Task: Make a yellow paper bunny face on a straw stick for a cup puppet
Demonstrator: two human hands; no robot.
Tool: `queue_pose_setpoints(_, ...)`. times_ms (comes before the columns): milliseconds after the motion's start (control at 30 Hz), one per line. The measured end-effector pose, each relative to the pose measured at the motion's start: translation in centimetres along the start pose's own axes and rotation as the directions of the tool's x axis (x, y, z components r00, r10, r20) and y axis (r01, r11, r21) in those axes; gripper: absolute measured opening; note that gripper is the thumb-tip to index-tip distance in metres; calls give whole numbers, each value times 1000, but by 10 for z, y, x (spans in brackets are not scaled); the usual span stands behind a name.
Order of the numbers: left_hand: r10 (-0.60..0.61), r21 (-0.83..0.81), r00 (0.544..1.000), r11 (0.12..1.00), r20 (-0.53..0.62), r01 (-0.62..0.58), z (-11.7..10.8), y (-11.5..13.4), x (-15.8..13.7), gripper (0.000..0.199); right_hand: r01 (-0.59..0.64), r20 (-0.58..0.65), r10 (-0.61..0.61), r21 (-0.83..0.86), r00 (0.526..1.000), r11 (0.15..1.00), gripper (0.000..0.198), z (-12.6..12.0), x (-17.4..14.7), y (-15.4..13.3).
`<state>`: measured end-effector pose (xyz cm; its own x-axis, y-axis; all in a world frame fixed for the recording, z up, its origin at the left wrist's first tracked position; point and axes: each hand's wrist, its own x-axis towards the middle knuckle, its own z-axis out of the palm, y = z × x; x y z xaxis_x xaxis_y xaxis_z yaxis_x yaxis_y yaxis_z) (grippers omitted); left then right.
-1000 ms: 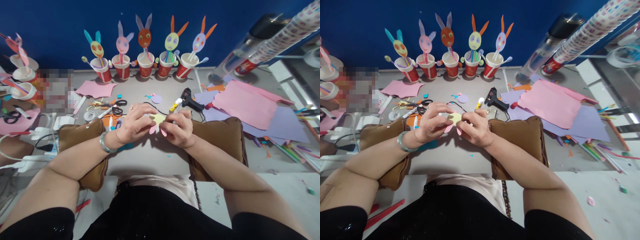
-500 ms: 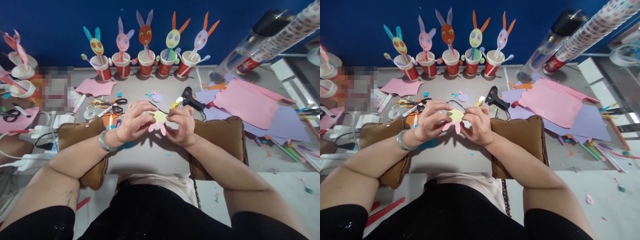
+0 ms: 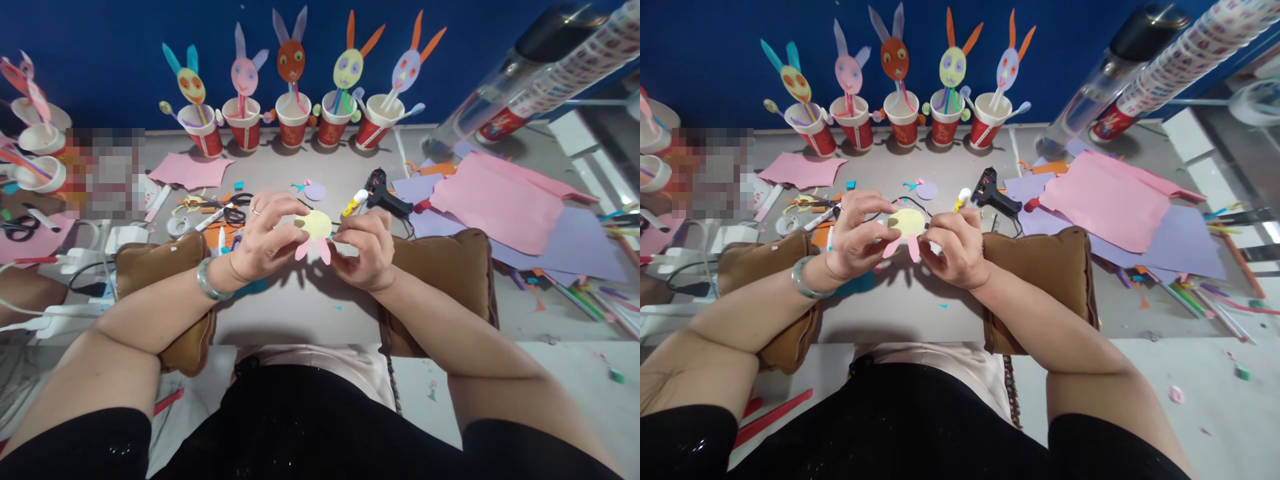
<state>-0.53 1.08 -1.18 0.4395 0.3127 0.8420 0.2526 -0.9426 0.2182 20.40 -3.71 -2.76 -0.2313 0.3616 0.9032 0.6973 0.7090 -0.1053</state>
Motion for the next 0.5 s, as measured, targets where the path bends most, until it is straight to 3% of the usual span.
queue_pose_setpoints(500,-19,52,999,999,37,17,1,1,-1,16,29,2,-29,-32,1000,999,10,-5,5,-1)
